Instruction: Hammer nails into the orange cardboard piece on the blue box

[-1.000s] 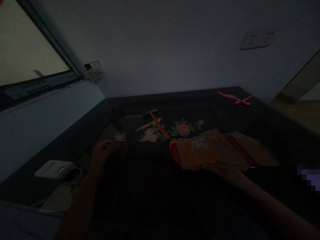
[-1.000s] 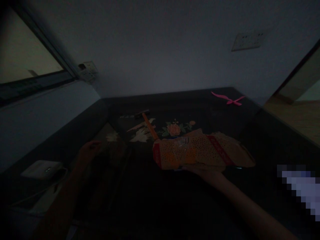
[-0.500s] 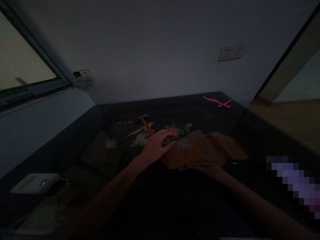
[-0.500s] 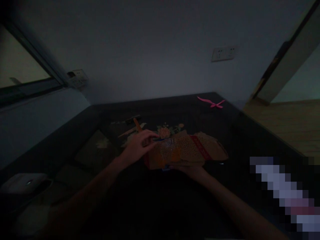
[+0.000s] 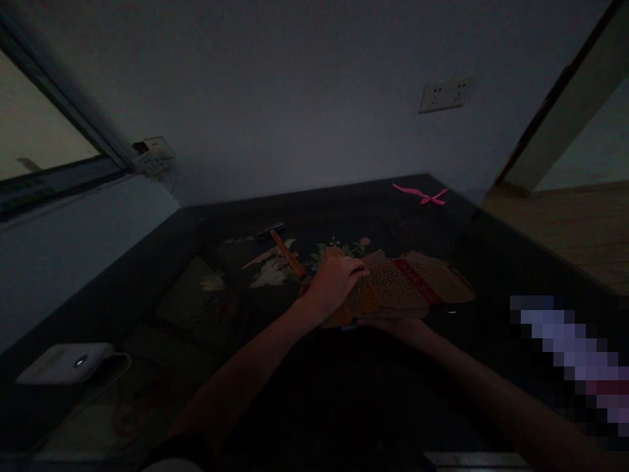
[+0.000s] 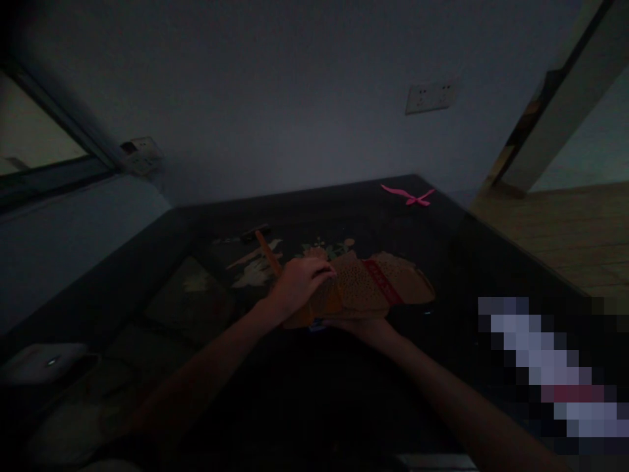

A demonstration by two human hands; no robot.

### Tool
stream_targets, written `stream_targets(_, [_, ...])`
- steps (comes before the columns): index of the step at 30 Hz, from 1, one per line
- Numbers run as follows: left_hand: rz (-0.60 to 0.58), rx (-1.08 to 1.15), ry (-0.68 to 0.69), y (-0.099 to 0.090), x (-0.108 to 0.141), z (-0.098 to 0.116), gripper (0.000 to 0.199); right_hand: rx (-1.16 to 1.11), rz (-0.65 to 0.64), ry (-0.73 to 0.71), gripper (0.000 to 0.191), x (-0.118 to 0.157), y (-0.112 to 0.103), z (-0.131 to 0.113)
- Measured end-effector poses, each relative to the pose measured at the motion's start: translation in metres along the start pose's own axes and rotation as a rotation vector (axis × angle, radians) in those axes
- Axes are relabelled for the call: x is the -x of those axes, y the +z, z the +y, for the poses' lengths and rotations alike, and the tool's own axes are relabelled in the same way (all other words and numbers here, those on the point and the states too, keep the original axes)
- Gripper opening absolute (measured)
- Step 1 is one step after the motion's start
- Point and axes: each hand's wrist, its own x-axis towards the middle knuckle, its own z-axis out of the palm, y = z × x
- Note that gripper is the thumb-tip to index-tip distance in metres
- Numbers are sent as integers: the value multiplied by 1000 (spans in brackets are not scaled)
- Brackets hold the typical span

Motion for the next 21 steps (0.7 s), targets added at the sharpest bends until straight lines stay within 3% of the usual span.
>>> stream_targets(8, [25,-123,-18,0,1,3,18,58,15,9,35,0,5,3])
stream_targets(14, [196,-23,4,-15,11,-4,19,86,-77,1,17,3,-8,3])
stream_targets(17, [361,-22,8,-39,38,-33,21,66,-95,-40,18,4,-13,2])
stream_targets(21, [454,-251,-175,-73,103,-102,28,23,-66,-71,17,6,-11,2])
